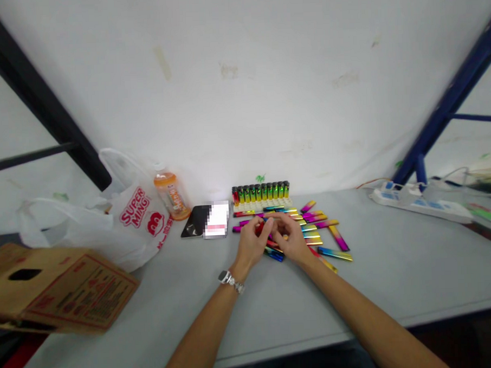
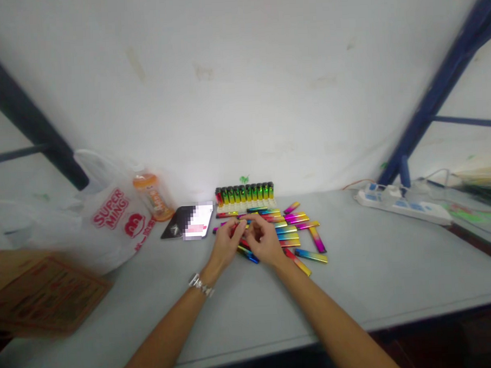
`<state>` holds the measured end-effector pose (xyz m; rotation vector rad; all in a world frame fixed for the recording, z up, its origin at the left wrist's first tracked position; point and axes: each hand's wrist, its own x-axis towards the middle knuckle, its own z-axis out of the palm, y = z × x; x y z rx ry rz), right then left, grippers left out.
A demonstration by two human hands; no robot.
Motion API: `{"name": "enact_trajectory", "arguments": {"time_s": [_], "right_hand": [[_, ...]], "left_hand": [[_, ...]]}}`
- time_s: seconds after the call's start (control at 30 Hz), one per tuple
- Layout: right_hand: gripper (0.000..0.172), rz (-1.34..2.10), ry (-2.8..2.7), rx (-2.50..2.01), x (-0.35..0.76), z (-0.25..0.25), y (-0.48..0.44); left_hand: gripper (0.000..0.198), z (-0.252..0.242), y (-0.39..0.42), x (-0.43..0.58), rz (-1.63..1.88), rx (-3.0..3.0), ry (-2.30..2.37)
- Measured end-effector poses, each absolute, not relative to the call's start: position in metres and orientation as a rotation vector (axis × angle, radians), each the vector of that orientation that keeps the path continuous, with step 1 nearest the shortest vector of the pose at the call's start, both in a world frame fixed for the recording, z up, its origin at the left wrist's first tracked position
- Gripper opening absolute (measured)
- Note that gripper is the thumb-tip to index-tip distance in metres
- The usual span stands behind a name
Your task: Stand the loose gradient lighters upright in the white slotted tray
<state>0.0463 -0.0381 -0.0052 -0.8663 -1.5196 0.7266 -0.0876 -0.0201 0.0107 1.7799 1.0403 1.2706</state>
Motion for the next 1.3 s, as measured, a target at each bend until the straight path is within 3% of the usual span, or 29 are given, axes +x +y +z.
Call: {"name": "enact_trajectory", "arguments": {"time_s": [0.33, 0.53, 0.77, 1.1, 1.3], "right_hand": [[0.026, 0.961, -1.521, -0.808, 0.041, 0.01, -0.043], [0.04, 0.999, -1.214, -0.873, 0.039, 0.017, -0.039], [0.037, 1.099, -1.328, -0.864, 0.038, 0.027, -0.037], [0.025, 0.538, -1.773, -1.027, 0.047, 0.059, 0.067], [0.011, 0.351, -1.98, -1.146, 0.022, 0.052, 0.121]], "left_hand": [[0.062, 0.008, -0.021, -0.089, 1.101, 1.365, 0.874], [0.045, 0.014, -0.016, -0.099, 1.252, 1.655, 1.041], [0.047, 0.005, -0.009, -0.098, 1.318, 1.489, 1.062], [0.028, 0.015, -0.007, -0.15, 1.334, 1.871, 1.536], [0.03, 0.003, -0.001, -0.154, 1.214, 1.89, 1.601]]}}
